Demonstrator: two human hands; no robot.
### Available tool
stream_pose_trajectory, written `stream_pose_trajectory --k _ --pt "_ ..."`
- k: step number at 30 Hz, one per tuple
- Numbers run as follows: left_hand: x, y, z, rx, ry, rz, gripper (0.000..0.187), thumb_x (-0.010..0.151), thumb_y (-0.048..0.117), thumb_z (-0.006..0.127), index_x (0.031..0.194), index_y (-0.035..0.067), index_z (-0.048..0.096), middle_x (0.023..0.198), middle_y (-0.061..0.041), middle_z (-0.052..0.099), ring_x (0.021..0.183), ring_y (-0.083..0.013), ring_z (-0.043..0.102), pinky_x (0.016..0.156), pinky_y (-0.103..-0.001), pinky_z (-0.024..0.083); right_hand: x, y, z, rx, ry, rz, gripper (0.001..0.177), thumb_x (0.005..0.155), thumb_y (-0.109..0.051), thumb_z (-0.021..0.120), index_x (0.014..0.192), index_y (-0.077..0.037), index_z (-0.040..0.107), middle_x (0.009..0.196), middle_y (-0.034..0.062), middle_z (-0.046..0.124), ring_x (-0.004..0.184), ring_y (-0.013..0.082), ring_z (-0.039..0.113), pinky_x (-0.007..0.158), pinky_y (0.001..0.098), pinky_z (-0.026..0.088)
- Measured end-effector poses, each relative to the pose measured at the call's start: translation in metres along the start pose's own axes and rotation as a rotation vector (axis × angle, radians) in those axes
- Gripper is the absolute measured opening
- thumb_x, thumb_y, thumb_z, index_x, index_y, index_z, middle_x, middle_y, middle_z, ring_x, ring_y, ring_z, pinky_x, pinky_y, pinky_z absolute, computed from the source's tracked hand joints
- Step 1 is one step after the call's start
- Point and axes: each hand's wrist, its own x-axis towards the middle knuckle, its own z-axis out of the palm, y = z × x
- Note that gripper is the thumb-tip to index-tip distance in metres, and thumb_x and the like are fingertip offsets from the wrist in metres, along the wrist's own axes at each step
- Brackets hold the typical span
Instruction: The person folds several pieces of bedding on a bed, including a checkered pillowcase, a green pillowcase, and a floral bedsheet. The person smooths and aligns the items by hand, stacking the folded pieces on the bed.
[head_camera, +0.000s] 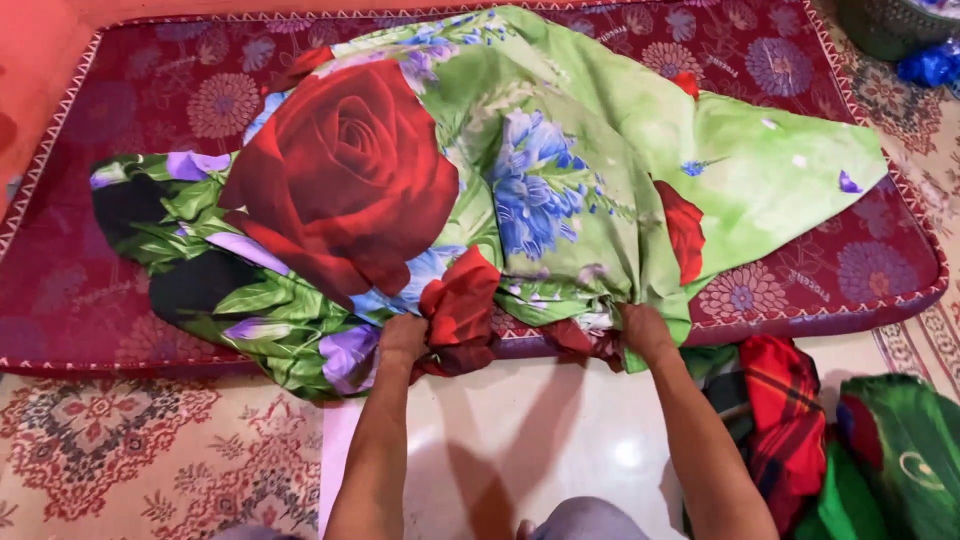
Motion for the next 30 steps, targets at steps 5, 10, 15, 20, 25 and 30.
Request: stream_pose_trajectory --k 5,10,15,20,25,30 --pt "0.014 -0.006 -0.007 -0.032 -0.075 0.014 0.029 0.079 0.023 0.081 0.099 0.002 0.08 0.097 -0.022 0.077 0.094 -0.0393 0.076 0.078 -0.049 0.064 -0.001 -0.008 -0.016 0.001 0.011 0.038 0.055 0.073 -0.013 0.079 0.127 -0.014 0.073 0.094 0.019 0.08 0.095 0.0409 0.077 0.084 0.0523 0.064" --pt "0.043 -0.018 0.002 -0.135 -0.198 0.027 0.042 0.071 0.031 0.087 0.102 0.005 0.08 0.103 -0.02 0.076 0.101 -0.0398 0.073 0.085 -0.048 0.062 -0.004 -0.007 -0.005 -0.035 -0.013 0.113 0.06 0.078 -0.013 0.077 0.138 -0.018 0.068 0.104 0.0183 0.08 0.102 0.0402 0.077 0.087 0.0518 0.065" --pt "0.011 -0.032 -0.047 -0.35 -0.391 0.087 0.052 0.064 0.028 0.093 0.106 0.003 0.076 0.117 -0.023 0.072 0.119 -0.0424 0.066 0.104 -0.051 0.054 -0.026 -0.032 -0.048 0.043 -0.085 0.207 0.071 0.076 -0.025 0.082 0.145 -0.022 0.062 0.118 0.0215 0.078 0.113 0.0428 0.074 0.099 0.0546 0.061" --pt "0.05 -0.095 -0.061 -0.358 -0.327 -0.1 0.042 0.073 0.029 0.087 0.11 0.009 0.078 0.119 -0.019 0.074 0.121 -0.0373 0.067 0.101 -0.049 0.056 0.028 0.033 -0.057 0.141 -0.157 0.198 0.072 0.074 -0.026 0.078 0.144 -0.013 0.063 0.128 0.0285 0.074 0.121 0.0495 0.067 0.107 0.0585 0.054" --pt "0.053 -0.161 -0.167 -0.329 -0.074 -0.325 0.041 0.087 0.027 0.074 0.122 0.005 0.071 0.114 -0.024 0.074 0.112 -0.0418 0.071 0.092 -0.055 0.059 0.023 0.005 -0.207 -0.04 -0.06 0.28 0.049 0.087 -0.027 0.064 0.133 -0.01 0.061 0.114 0.0246 0.077 0.107 0.048 0.074 0.092 0.0593 0.06" --pt "-0.004 -0.185 -0.379 -0.552 0.102 -0.572 0.036 0.098 0.033 0.051 0.125 0.016 0.067 0.112 -0.026 0.075 0.116 -0.0432 0.069 0.096 -0.054 0.057 0.045 0.005 -0.347 -0.065 0.077 0.29 0.043 0.092 -0.025 0.049 0.13 -0.01 0.062 0.114 0.0217 0.075 0.1 0.0521 0.074 0.087 0.0624 0.059"
